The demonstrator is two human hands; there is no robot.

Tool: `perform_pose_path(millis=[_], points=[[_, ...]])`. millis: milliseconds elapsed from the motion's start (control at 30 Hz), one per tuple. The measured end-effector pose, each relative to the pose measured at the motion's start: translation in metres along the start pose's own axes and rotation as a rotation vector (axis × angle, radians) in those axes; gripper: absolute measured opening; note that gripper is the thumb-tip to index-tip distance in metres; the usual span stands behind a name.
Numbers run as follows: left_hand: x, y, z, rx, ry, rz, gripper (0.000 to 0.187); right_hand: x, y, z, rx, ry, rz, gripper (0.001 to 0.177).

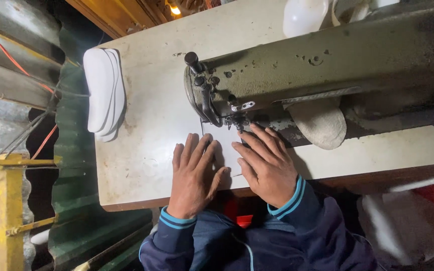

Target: Sewing the edges of shoe insoles using an industrial sewing machine to reinforce or finish them.

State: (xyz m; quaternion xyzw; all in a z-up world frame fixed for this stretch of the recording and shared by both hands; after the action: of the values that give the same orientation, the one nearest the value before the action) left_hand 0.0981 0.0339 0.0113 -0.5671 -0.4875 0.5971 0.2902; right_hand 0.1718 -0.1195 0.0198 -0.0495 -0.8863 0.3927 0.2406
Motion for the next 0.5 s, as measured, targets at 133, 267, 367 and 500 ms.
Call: perform_pose_path(millis=[133,267,367,500], points=[[0.002,0.001,-0.008,0.006,0.039,-0.051,0.061,0.000,0.001,0.001,-0.003,-0.001,0.000,0.030],[0.005,0.005,-0.014,-0.005,0.076,-0.101,0.060,0.001,-0.003,-0.001,-0.008,-0.011,-0.001,0.030],[0.007,0.005,-0.019,0.017,0.060,-0.058,0.059,0.001,-0.004,-0.001,-0.023,-0.013,0.007,0.030],[0.016,0.009,-0.026,0.060,0.051,-0.043,0.062,0.001,-0.004,0.000,-0.033,-0.018,0.017,0.030]])
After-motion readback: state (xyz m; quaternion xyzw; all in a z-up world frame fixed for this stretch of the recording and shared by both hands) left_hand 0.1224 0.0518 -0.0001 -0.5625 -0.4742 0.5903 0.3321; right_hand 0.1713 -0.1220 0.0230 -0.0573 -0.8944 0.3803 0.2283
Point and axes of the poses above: each hand's wrist, its own z-axis away from the middle knuckle, its own y-axis out of the palm, x = y × z, the point moved 7 cm from there along -z, towards the middle knuckle, and after that the axes turned 9 degrees about -y, right-handed, at the moved point
